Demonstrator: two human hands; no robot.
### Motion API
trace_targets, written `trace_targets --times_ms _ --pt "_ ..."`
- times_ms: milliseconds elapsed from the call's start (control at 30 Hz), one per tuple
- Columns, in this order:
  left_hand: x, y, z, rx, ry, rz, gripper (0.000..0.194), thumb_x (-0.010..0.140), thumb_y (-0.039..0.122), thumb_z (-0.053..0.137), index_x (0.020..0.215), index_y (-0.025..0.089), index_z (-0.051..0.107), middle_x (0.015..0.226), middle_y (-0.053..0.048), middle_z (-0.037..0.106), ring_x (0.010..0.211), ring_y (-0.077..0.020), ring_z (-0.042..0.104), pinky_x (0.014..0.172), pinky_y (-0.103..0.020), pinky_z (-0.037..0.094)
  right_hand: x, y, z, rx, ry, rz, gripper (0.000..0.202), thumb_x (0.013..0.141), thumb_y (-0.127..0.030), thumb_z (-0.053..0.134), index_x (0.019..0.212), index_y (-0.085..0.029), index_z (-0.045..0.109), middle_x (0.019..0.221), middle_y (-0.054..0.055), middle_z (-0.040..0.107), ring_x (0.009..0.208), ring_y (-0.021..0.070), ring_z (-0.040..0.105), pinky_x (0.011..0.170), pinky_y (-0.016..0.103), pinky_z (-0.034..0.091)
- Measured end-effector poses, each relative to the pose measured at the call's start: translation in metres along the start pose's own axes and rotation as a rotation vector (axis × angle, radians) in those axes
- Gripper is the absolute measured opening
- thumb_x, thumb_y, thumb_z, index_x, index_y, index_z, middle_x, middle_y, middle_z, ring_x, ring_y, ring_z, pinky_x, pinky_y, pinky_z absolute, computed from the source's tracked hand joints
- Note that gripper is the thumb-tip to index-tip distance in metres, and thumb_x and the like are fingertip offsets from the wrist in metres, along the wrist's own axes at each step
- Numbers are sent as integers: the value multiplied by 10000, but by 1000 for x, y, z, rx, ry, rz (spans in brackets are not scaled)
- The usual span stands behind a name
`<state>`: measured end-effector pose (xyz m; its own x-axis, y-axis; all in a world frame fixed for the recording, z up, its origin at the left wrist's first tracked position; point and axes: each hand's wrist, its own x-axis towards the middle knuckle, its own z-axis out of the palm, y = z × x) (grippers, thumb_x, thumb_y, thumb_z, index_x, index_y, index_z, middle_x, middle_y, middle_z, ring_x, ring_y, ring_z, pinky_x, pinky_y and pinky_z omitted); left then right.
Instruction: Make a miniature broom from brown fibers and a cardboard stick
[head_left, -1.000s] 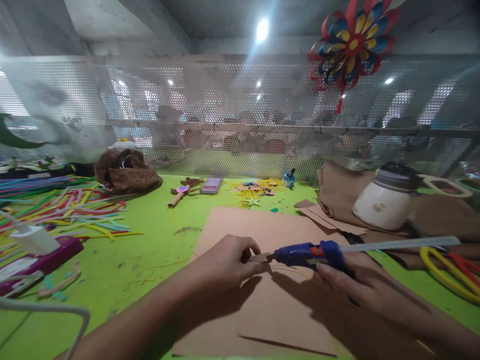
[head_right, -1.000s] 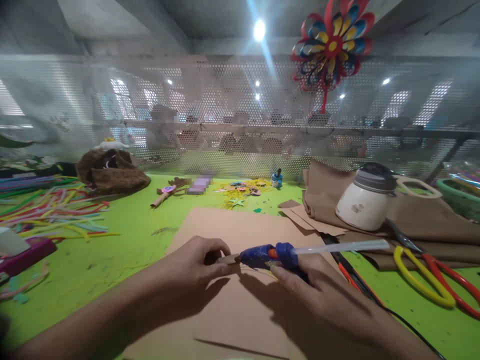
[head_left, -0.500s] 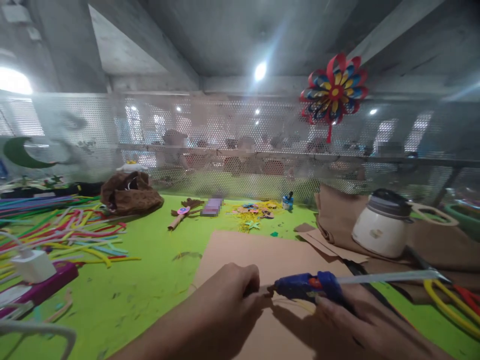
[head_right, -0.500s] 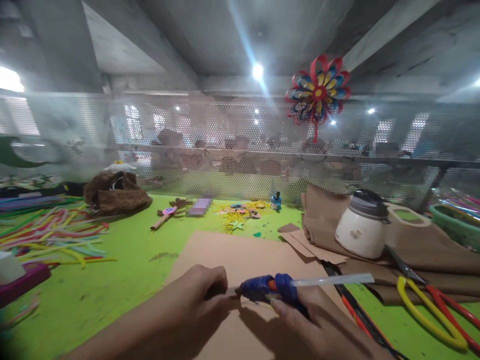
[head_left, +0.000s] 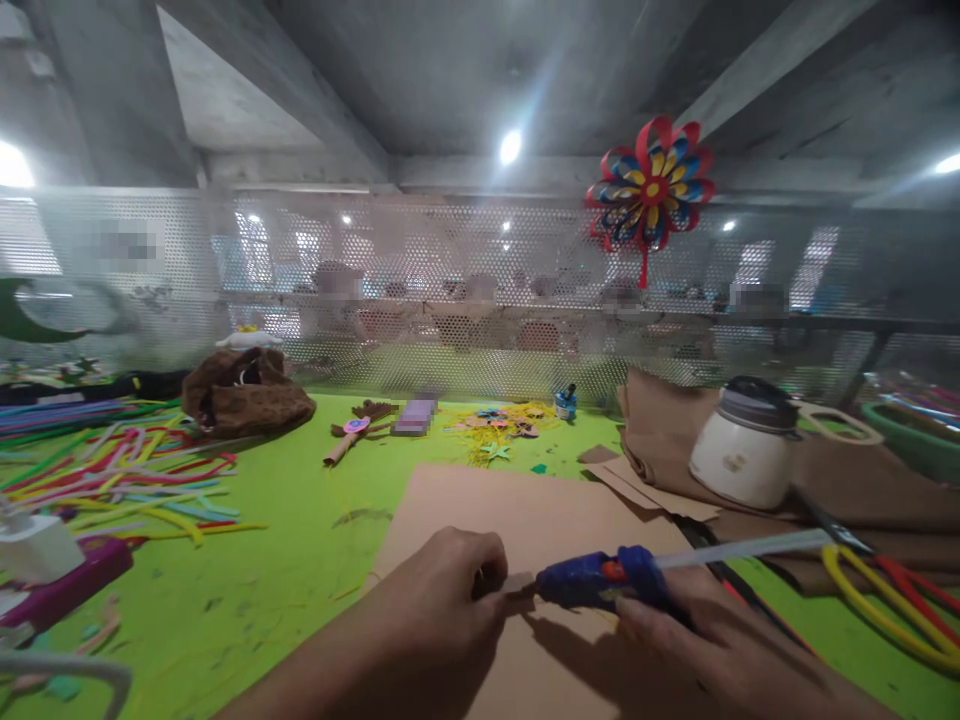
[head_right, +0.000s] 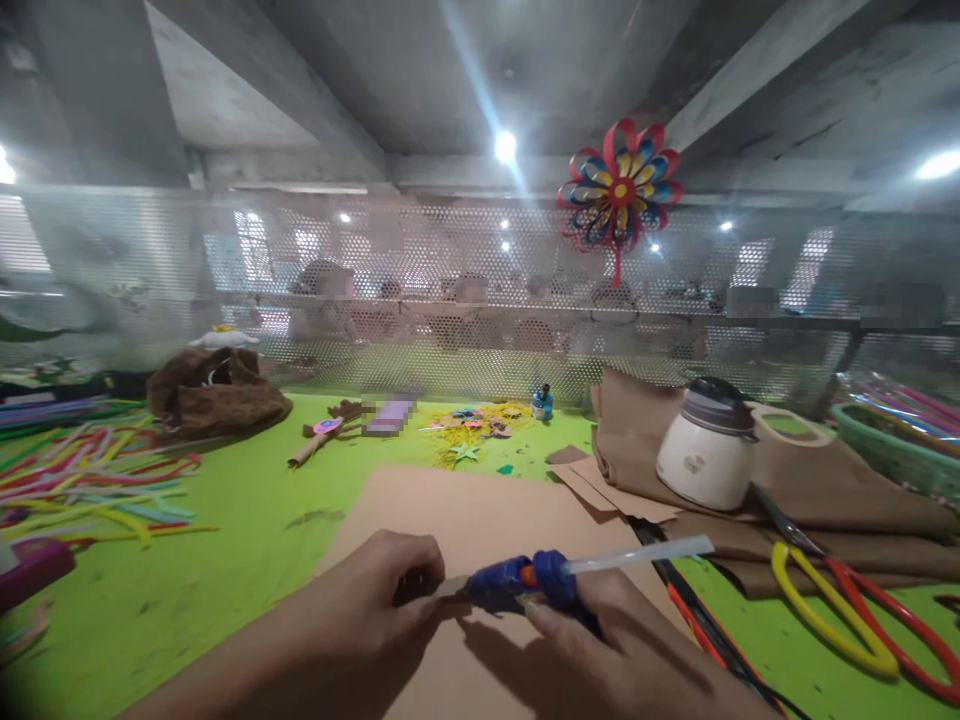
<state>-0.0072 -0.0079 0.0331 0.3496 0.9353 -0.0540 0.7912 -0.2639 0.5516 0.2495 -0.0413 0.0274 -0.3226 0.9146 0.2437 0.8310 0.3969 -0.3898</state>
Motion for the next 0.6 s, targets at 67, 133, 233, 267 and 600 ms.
trace_targets --times_ms 67,133,233,267,600 --pt "0 0 -1 3 -21 7 345 846 480 424 768 188 589 755 -34 574 627 -126 430 525 -302 224 0 -1 0 13 -2 45 322 876 -424 493 1123 -319 672 1086 21 710 956 259 672 807 341 562" --pt "0 -1 -2 9 -45 0 364 862 475 384 785 184 590 718 -27 558 605 -123 407 518 -304 213 0 -3 -1 25 13 82 329 878 -431 488 1115 -303 678 1091 32 706 972 265 663 812 335 556" --pt "-1 -2 -3 12 -73 14 371 870 457 362 802 177 596 732 -29 563 612 -123 402 527 -308 213 3 -9 -5 65 -2 100 332 895 -434 452 1064 -286 696 1016 26 725 938 243 667 780 291 553" --pt "-1 -2 -4 14 -84 23 367 868 454 368 801 176 599 736 -28 566 615 -123 405 529 -309 213 4 -11 -7 91 -24 96 341 903 -432 431 1034 -275 705 976 25 732 911 236 670 750 278 554" --pt "1 -6 4 23 -35 31 443 863 532 368 771 174 612 697 -26 573 594 -119 379 530 -311 203 3 -17 -6 218 -4 173 355 859 -478 449 924 -255 718 905 36 729 855 238 661 712 276 530"
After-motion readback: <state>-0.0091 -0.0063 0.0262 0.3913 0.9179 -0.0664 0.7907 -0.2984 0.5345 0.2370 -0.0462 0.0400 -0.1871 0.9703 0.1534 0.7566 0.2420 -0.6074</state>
